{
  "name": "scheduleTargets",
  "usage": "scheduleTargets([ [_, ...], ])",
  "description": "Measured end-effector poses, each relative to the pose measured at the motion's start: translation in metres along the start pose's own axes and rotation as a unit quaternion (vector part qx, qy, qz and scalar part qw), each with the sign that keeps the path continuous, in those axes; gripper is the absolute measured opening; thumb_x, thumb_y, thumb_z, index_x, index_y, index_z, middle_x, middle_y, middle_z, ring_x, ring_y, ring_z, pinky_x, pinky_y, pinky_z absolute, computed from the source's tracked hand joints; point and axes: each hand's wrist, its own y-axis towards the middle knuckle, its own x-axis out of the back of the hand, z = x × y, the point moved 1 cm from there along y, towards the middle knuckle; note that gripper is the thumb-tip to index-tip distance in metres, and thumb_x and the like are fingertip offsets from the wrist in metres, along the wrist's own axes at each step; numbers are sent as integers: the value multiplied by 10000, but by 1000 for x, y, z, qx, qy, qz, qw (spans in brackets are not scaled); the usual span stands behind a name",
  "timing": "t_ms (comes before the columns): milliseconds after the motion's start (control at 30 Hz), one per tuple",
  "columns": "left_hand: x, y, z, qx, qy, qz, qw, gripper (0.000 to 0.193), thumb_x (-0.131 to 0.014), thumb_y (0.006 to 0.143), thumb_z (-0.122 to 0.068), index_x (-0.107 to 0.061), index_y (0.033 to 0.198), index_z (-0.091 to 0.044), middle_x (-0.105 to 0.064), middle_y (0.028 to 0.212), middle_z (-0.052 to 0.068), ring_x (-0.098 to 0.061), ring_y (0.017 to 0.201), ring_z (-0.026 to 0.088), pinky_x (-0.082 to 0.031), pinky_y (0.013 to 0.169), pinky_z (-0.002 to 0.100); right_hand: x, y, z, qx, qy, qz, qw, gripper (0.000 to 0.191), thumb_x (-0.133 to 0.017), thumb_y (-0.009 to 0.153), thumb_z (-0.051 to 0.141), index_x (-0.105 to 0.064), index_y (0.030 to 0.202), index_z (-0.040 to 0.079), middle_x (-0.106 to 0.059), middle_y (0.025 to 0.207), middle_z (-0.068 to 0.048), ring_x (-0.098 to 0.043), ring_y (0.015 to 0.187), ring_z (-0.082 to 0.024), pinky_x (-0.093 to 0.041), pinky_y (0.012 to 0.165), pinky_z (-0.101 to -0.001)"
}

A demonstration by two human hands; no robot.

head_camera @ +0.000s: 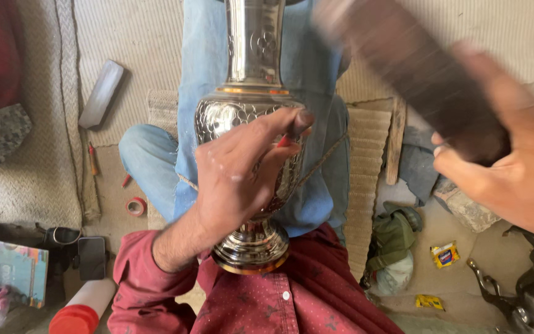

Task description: The person sits on the floor with a silver vase held between their legs and engraves a decorative pattern into its surface. They hold a chisel against the metal with one hand and strike it with a wooden mallet in the other, repositioning the chisel repeatedly to work across the vase body.

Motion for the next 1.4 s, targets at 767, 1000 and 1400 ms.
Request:
scheduleTargets([
  [767,6,23,6,-41,-55,162,984,514,-676,911,125,-575,1361,-103,-751,1193,6,-767,963,140,-650,738,249,-52,-27,-20,-29,-64,-46,996,807,-770,751,1,-472,1497,74,-679,904,-180,-691,744,-261,-554,693,-398],
  [1000,9,2,2,54,-60,21,997,410,-760,980,22,-578,1340,-52,-763,1195,66,-777,910,130,-621,734,262,-43,-18,-22,75,-155,-72,983,820,-789,803,-32,-464,1546,90,-676,882,-198,-649,736,-269,-519,669,-404],
  [1400,8,-1,-1,51,-45,18,998,403,-762,958,49,-602,1318,-32,-767,1175,76,-791,936,182,-608,748,275,-11,29,35,143,-76,-36,986,764,-748,707,-52,-518,1433,0,-697,1073,-263,-694,860,-332,-564,744,-392],
])
